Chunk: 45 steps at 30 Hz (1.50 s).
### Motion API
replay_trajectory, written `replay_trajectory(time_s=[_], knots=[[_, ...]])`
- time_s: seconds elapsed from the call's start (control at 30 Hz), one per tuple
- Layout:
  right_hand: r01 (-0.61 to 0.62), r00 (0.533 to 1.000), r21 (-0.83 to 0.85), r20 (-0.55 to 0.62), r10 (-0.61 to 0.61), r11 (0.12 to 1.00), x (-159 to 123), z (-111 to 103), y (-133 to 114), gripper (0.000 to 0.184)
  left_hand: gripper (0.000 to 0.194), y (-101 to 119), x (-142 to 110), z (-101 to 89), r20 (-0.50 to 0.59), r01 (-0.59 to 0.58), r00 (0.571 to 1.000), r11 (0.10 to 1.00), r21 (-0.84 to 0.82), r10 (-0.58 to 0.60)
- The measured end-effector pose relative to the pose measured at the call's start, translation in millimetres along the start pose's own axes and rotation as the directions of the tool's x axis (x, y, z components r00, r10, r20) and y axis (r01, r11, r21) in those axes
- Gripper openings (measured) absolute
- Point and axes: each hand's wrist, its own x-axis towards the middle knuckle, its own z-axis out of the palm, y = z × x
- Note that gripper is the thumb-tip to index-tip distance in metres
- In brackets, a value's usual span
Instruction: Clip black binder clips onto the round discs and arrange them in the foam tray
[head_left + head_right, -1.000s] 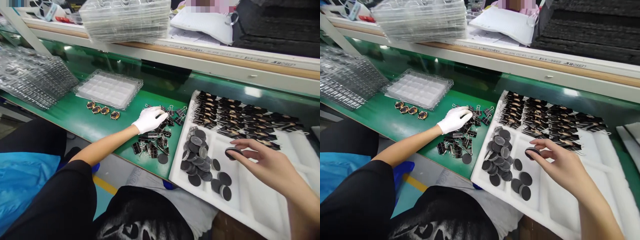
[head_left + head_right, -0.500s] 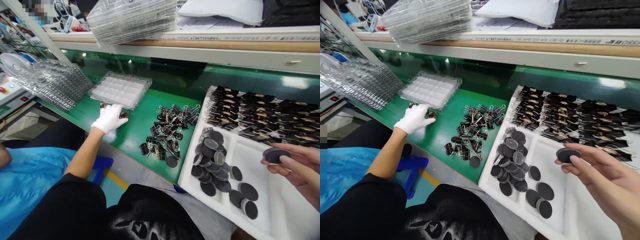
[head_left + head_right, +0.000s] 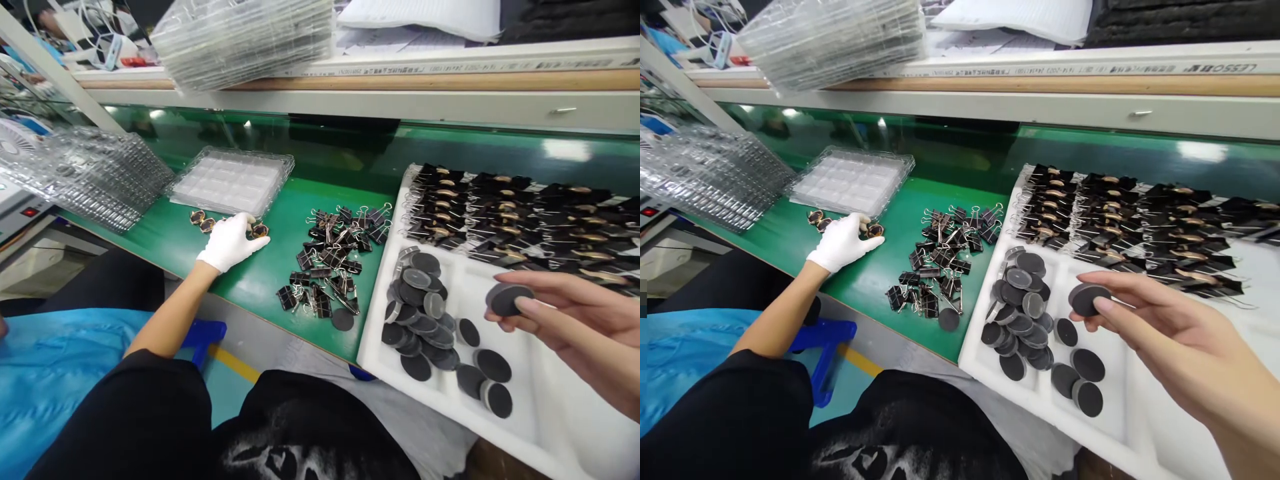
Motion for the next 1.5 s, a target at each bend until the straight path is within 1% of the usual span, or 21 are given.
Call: replay_trajectory(time_s=[0.07, 0.1, 0.2, 0.3, 0.37, 0.43, 0.53, 0.63, 0.77, 0.87, 0.97, 1.03, 1.07, 1.1, 1.17, 1.2, 1.23, 1.3, 1.33, 1.4, 1.5], knots=[[-0.040, 0.996, 0.083, 0.088, 0.033, 0.996, -1, 2, -7, 0.052, 0.057, 6, 0, 5.7, -0.033, 0.059, 0.998, 0.998, -0.037, -0.060], [-0.054, 0.993, 0.103, 0.110, 0.043, 0.993, -1, 4, -12, 0.054, 0.056, 8, 0, 8.0, -0.032, 0.076, 0.996, 0.995, -0.062, -0.078], [-0.050, 0.987, 0.087, 0.154, 0.036, 0.995, -1, 9, -25, 0.060, 0.055, 11, -1, 10.9, 0.006, 0.086, 0.996, 0.988, -0.130, -0.086], [-0.017, 0.968, 0.093, 0.249, -0.007, 0.996, -1, 15, -31, 0.054, 0.050, 12, -1, 9.1, 0.033, 0.024, 0.999, 0.985, -0.172, -0.018], [-0.006, 0.953, 0.097, 0.302, -0.024, 0.995, -2, 17, -29, 0.047, 0.047, 12, -1, 6.8, 0.052, -0.044, 0.997, 0.979, -0.200, 0.056], [-0.012, 0.941, 0.090, 0.338, -0.019, 0.996, -3, 17, -24, 0.045, 0.043, 10, -1, 4.6, 0.065, -0.102, 0.991, 0.974, -0.204, 0.118], [-0.026, 0.935, 0.067, 0.354, 0.001, 0.997, -2, 17, -16, 0.045, 0.036, 5, 1, 3.1, 0.048, -0.186, 0.980, 0.972, -0.141, 0.195], [-0.032, 0.933, 0.064, 0.359, 0.006, 0.997, -1, 18, -11, 0.045, 0.032, 4, 5, 4.1, 0.046, -0.253, 0.966, 0.967, -0.020, 0.253], [-0.053, 0.941, 0.140, 0.338, 0.003, 0.989, 1, 21, -11, 0.045, 0.033, 13, 13, 4.8, 0.071, -0.327, 0.945, 0.931, 0.161, 0.320], [-0.079, 0.948, 0.229, 0.317, 0.003, 0.970, -1, 25, -18, 0.042, 0.034, 25, 16, -0.7, -0.005, -0.338, 0.939, 0.924, 0.177, 0.344], [-0.109, 0.953, 0.328, 0.303, 0.004, 0.938, -3, 32, -28, 0.038, 0.031, 50, 15, -15.0, -0.149, -0.369, 0.913, 0.924, 0.099, 0.380], [-0.097, 0.965, 0.411, 0.262, -0.016, 0.907, -2, 38, -33, 0.039, 0.027, 77, 13, -30.1, -0.231, -0.442, 0.875, 0.897, -0.021, 0.425], [-0.073, 0.974, 0.448, 0.223, -0.033, 0.891, -1, 40, -34, 0.039, 0.026, 95, 10, -38.9, -0.249, -0.491, 0.854, 0.865, -0.100, 0.456], [-0.042, 0.983, 0.474, 0.177, -0.048, 0.880, 0, 43, -34, 0.040, 0.025, 113, 8, -48.1, -0.241, -0.545, 0.832, 0.816, -0.193, 0.499], [0.029, 0.993, 0.484, 0.083, -0.079, 0.875, 0, 45, -35, 0.039, 0.027, 153, 4, -65.6, -0.143, -0.614, 0.776, 0.684, -0.395, 0.614], [0.065, 0.994, 0.471, 0.047, -0.099, 0.880, -1, 45, -35, 0.037, 0.027, 171, 3, -72.7, -0.098, -0.624, 0.728, 0.597, -0.504, 0.678], [0.096, 0.992, 0.452, 0.027, -0.122, 0.887, -2, 45, -35, 0.035, 0.026, 188, 3, -78.0, -0.078, -0.615, 0.686, 0.519, -0.594, 0.724], [0.139, 0.985, 0.419, 0.033, -0.168, 0.897, -5, 44, -35, 0.031, 0.023, 215, 8, -83.2, -0.049, -0.566, 0.626, 0.409, -0.715, 0.779], [0.144, 0.982, 0.417, 0.055, -0.183, 0.898, -6, 44, -35, 0.030, 0.022, 225, 11, -83.2, -0.031, -0.532, 0.611, 0.382, -0.756, 0.791], [0.114, 0.975, 0.463, 0.119, -0.189, 0.879, -7, 44, -33, 0.030, 0.022, 240, 18, -79.9, 0.020, -0.451, 0.609, 0.367, -0.813, 0.793], [0.042, 0.967, 0.567, 0.184, -0.176, 0.823, -5, 50, -26, 0.035, 0.023, 253, 23, -72.0, 0.064, -0.373, 0.656, 0.397, -0.839, 0.752]])
